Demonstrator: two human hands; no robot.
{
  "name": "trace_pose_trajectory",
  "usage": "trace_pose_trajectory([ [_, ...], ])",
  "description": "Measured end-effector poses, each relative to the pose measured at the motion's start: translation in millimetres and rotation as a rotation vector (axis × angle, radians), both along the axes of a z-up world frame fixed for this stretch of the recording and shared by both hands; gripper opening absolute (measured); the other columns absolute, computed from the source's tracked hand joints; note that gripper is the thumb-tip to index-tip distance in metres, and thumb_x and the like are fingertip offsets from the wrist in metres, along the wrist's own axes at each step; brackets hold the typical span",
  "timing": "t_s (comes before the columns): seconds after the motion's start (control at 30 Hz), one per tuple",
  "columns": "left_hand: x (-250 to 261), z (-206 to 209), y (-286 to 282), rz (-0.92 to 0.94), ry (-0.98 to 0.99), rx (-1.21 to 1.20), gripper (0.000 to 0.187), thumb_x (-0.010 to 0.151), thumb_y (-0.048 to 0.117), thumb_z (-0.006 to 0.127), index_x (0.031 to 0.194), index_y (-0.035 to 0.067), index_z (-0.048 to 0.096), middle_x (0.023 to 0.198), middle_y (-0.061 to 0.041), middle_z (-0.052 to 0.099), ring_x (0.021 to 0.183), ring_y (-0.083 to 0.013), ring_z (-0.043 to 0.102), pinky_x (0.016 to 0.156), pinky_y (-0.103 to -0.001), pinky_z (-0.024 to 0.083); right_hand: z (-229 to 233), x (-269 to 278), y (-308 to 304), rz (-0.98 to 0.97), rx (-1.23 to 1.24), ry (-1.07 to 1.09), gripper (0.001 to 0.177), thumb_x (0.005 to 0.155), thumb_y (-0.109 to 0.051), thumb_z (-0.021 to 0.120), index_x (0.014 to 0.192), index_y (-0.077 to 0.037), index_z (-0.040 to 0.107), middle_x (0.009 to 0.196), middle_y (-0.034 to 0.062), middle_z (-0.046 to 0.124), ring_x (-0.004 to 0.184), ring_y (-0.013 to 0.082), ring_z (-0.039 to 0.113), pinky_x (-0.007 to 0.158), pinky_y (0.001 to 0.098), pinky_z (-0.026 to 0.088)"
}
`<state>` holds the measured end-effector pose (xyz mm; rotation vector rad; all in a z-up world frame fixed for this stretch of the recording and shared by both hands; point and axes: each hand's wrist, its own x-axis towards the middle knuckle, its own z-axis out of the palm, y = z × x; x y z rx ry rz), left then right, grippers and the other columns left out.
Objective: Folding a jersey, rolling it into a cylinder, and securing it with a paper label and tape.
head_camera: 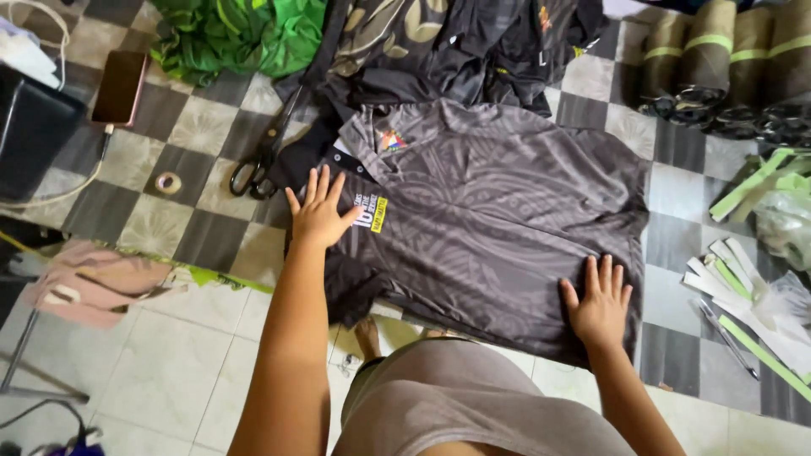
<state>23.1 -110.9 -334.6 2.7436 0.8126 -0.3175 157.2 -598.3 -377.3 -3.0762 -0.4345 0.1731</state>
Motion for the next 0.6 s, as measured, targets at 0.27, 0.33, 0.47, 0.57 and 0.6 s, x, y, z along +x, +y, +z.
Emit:
trace_pose_trajectory([
  [0.27,10.3,-7.3,0.8,-0.019,-0.337,0.129,0.051,0.091,0.044,0.048,0.135,0.02,0.051,0.144,-0.008,0.045,0.139,-0.024,0.033,0.11,-0.058,0.023,11.4,-7.4,25.5,-0.1,0.117,-0.05,0.075,0.091,-0.06,0.04,0.149,-0.012,0.032,0.157,0.0161,0.021,0.145,0.0335,0.016,0.112,0.0614,0.016],
  [0.33,-1.3,-3.4,0.4,0.021,-0.109,0.059,0.066,0.093,0.052,0.038,0.149,0.021,0.027,0.158,-0.006,0.016,0.147,-0.0227,0.01,0.113,-0.061,0.009,11.6,-7.8,24.8,-0.139,0.063,-0.062,0.076,0.091,-0.061,0.038,0.151,-0.015,0.03,0.157,0.0145,0.024,0.145,0.0322,0.019,0.113,0.0593,0.016],
  [0.47,-3.7,-1.7,7.8,0.051,-0.084,0.056,0.065,0.094,0.053,0.036,0.149,0.021,0.026,0.159,-0.003,0.014,0.147,-0.0187,0.007,0.114,-0.06,0.004,6.6,0.9,19.0,-0.1,0.036,-0.043,0.079,0.09,-0.065,0.034,0.151,-0.016,0.028,0.157,0.0143,0.022,0.145,0.032,0.018,0.113,0.0598,0.017],
  [0.57,-9.9,-17.6,31.9,0.068,-0.206,-0.17,0.053,0.097,0.048,0.037,0.143,0.022,0.039,0.158,0.001,0.018,0.146,-0.0199,0.01,0.111,-0.066,0.005,7.7,-1.7,27.3,-0.083,0.091,-0.063,0.079,0.09,-0.063,0.037,0.151,-0.012,0.03,0.156,0.0183,0.023,0.144,0.0364,0.02,0.111,0.063,0.017],
  [0.6,-17.6,-23.3,40.1,0.133,-0.548,-0.316,0.042,0.094,0.031,0.047,0.135,0.019,0.05,0.142,-0.004,0.039,0.135,-0.0202,0.03,0.108,-0.052,0.023,8.7,-4.7,32.2,-0.084,0.168,-0.093,0.075,0.092,-0.058,0.041,0.15,-0.011,0.031,0.155,0.0203,0.023,0.143,0.0389,0.02,0.11,0.0646,0.016],
])
